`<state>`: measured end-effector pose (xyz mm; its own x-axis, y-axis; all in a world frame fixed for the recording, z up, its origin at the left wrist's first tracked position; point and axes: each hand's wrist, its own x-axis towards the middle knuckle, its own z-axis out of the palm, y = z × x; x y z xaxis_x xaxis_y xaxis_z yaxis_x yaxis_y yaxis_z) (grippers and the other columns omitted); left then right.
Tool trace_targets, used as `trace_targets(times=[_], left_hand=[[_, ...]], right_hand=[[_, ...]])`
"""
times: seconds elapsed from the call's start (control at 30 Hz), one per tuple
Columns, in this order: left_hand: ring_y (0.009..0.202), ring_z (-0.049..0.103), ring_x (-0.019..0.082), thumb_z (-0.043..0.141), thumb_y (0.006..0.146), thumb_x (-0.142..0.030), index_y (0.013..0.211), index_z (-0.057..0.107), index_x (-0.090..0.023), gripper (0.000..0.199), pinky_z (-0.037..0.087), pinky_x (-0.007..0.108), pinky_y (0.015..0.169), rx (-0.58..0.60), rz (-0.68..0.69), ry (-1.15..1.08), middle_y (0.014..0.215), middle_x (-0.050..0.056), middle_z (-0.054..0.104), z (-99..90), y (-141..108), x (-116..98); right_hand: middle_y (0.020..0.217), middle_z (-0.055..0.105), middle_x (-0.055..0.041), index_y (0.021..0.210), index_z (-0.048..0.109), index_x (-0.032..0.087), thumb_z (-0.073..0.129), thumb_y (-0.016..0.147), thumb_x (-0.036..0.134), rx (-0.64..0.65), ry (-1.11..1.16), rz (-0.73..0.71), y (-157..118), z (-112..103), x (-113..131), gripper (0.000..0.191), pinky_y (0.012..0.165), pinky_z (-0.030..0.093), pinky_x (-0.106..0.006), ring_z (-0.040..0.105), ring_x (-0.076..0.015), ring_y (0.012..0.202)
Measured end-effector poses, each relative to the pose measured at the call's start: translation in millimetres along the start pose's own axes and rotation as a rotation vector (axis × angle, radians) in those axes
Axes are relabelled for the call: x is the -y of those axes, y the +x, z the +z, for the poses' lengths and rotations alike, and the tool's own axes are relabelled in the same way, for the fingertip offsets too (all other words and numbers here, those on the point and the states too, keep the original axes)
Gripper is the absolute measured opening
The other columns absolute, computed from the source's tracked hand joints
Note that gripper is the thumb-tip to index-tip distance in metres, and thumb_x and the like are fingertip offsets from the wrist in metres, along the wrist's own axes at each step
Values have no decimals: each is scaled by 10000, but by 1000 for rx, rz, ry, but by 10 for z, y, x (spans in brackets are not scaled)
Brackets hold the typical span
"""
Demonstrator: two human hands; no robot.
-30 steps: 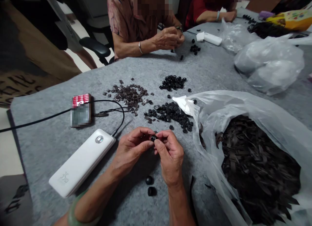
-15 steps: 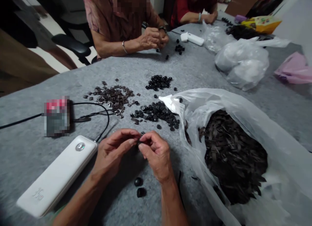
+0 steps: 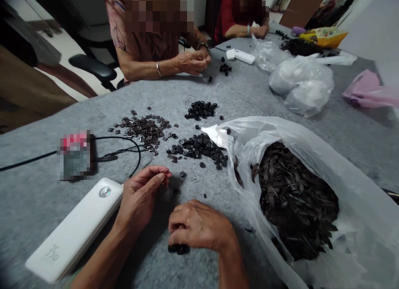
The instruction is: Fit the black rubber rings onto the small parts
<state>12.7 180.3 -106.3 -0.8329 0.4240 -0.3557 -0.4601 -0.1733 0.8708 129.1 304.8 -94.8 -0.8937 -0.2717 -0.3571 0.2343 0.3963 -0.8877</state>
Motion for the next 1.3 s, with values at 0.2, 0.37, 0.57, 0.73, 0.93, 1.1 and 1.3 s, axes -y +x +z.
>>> trace_targets(times=[0.2,0.37,0.57,0.73,0.93,1.1,1.3], left_hand=[[649,595,82,825,647,-296,817,719,-112,272,478,170,630,-23,-70,-7,742,28,710,23,-4,-21],[631,580,83,819,634,-321,809,708,-106,299,459,180,615,-41,-90,-9,734,32,701,38,-9,-18],[633,572,83,796,653,-335,815,701,-107,295,450,183,614,-7,-124,-16,741,39,699,71,-45,15],[636,557,87,750,717,-335,810,697,-114,245,433,192,624,34,-121,20,735,38,687,73,-66,18],[664,549,113,673,804,-321,813,701,-143,181,411,214,635,100,-75,128,761,44,680,63,-84,12],[710,556,137,613,862,-347,853,703,-163,205,429,241,686,150,-7,240,779,39,667,15,-89,41],[733,572,161,580,882,-337,843,715,-177,212,435,262,700,143,58,392,775,48,669,22,-138,17]], right_hand=[[716,556,3,856,660,123,541,921,388,-805,350,124,56,-6,-136,298,550,358,-122,457,-20,591],[1182,631,-77,1181,670,169,504,935,370,-1216,22,169,144,51,-312,358,742,544,-199,601,-67,829],[1437,530,-74,1381,584,209,373,1010,283,-1093,-441,150,166,114,-368,433,1129,517,-383,542,-176,1335],[1414,551,-93,1355,592,184,374,1028,271,-1122,-595,149,221,161,-432,403,1063,547,-352,571,-176,1288],[1300,608,-96,1266,632,155,380,1024,214,-1186,-815,111,309,192,-493,354,976,543,-343,595,-185,1188],[1156,635,-92,1166,642,147,400,1027,212,-1231,-794,53,328,213,-463,286,903,506,-283,603,-153,1075],[1018,632,-70,1028,644,148,410,1030,213,-1249,-748,38,345,206,-422,243,805,452,-224,589,-111,938]])
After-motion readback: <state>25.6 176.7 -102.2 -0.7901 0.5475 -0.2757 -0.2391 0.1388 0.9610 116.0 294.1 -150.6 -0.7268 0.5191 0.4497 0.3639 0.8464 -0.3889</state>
